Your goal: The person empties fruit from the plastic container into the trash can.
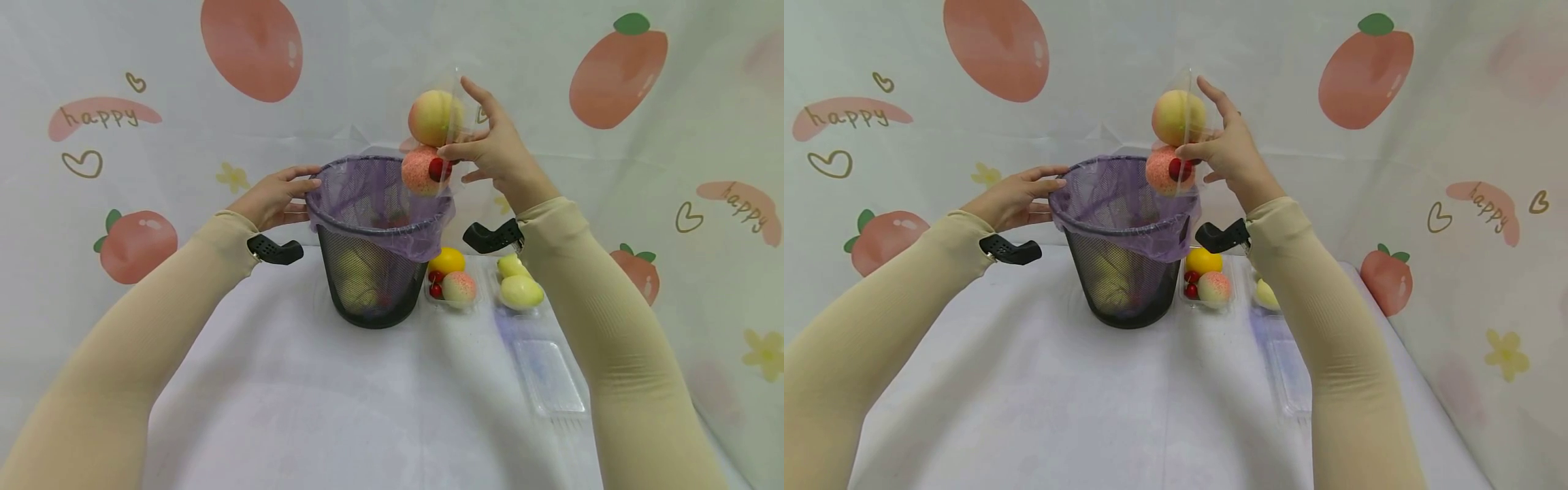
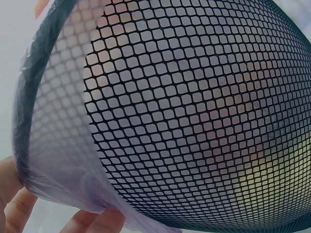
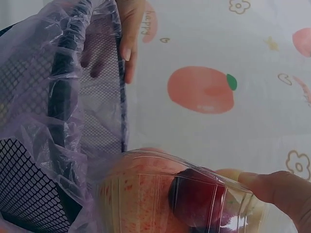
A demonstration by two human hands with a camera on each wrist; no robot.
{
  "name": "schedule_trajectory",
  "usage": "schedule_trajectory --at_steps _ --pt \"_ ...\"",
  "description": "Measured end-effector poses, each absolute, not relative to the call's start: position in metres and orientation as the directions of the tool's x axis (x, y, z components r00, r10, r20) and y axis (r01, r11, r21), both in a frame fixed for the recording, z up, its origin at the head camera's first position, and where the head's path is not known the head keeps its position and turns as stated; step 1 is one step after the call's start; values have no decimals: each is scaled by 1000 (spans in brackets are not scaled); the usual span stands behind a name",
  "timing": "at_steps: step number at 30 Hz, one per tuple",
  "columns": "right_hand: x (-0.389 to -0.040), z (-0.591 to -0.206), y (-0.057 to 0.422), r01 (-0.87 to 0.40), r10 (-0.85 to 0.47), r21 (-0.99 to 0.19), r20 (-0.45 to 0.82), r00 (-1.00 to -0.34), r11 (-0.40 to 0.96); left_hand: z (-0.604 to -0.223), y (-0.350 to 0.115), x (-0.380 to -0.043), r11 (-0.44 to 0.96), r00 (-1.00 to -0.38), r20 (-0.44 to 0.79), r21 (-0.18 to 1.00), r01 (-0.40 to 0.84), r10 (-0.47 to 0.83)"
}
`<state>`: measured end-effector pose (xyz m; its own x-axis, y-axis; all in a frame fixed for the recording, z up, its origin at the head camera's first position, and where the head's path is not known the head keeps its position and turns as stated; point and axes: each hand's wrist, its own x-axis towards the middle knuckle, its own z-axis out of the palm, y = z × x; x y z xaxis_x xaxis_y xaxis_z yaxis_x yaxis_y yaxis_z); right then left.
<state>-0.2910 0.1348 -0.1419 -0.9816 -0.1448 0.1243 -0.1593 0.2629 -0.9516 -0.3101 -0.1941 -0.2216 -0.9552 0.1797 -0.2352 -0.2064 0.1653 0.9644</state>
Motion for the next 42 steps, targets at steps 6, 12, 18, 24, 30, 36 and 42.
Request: schedule_trajectory --at_steps 6,12,18,24,30,36,42 --pt "-291 -143 134 -156 -140 -945 120 -983 289 -222 -194 -310 156 -955 -239 965 -212 176" --pt "-292 -141 132 -167 -139 -935 129 -982 312 -222 -194 -310 151 -954 -240 965 -214 180" --pt "-292 -140 130 -170 -138 -929 131 -982 327 -221 -194 -309 155 -953 -239 965 -212 184" --pt "-291 -141 128 -165 -150 -925 119 -981 342 -220 -193 -308 166 -953 -240 963 -211 184" --pt "-290 -141 126 -168 -158 -914 117 -981 368 -220 -193 -310 165 -952 -244 963 -215 183" --pt "-290 -140 124 -191 -167 -901 135 -977 390 -221 -193 -311 155 -952 -246 963 -219 183" --pt "-290 -139 122 -193 -171 -895 134 -976 402 -221 -193 -311 155 -953 -244 964 -217 178"
